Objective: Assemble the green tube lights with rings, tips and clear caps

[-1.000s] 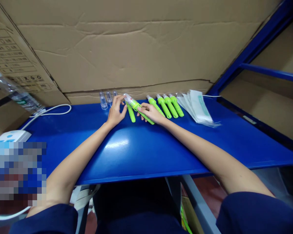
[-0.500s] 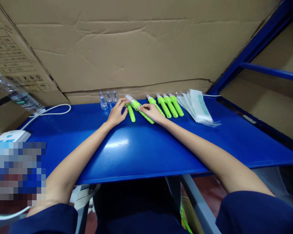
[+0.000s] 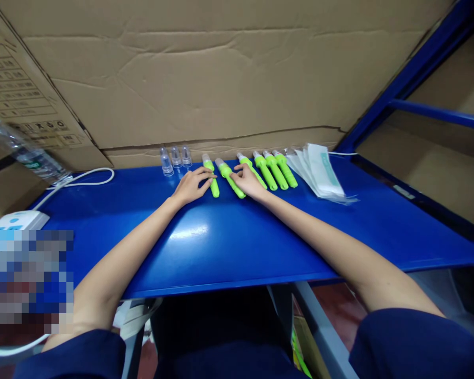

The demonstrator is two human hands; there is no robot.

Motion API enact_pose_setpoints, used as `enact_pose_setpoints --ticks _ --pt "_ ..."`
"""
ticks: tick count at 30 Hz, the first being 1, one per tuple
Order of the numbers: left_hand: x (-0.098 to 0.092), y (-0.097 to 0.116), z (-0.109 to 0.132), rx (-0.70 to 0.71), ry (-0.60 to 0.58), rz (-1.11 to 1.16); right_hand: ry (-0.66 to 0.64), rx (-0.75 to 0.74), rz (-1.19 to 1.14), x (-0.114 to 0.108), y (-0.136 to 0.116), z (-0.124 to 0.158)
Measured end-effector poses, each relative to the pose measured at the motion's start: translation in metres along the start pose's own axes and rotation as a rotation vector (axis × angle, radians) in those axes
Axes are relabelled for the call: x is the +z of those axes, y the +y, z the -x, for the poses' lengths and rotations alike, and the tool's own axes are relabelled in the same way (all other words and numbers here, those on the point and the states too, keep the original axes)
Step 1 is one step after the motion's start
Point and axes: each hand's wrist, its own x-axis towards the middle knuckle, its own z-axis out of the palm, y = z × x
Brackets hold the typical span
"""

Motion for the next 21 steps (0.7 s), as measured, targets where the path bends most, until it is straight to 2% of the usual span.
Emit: enact_pose_setpoints --ticks 9,12,15,18,21 --pt "-0.001 0.002 0.0 0.023 -0.104 -0.051 -0.109 -0.079 -0.132 0.005 0.015 -0.01" --pt "-0.002 0.002 0.001 0.02 -0.093 -0.054 -0.117 -0.118 -0.132 0.007 0.019 -0.012" --pt "-0.002 0.002 0.001 0.012 -0.066 -0.047 -0.068 -0.2 -0.055 0.005 0.021 -0.013" --pt "-0.002 0.002 0.001 0.024 -0.066 -0.044 -0.004 -0.344 0.079 0.002 0.02 -0.013" --pt "-0.001 0.002 0.0 0.044 -0.071 -0.047 -0.003 -0.453 0.173 0.0 0.02 -0.012"
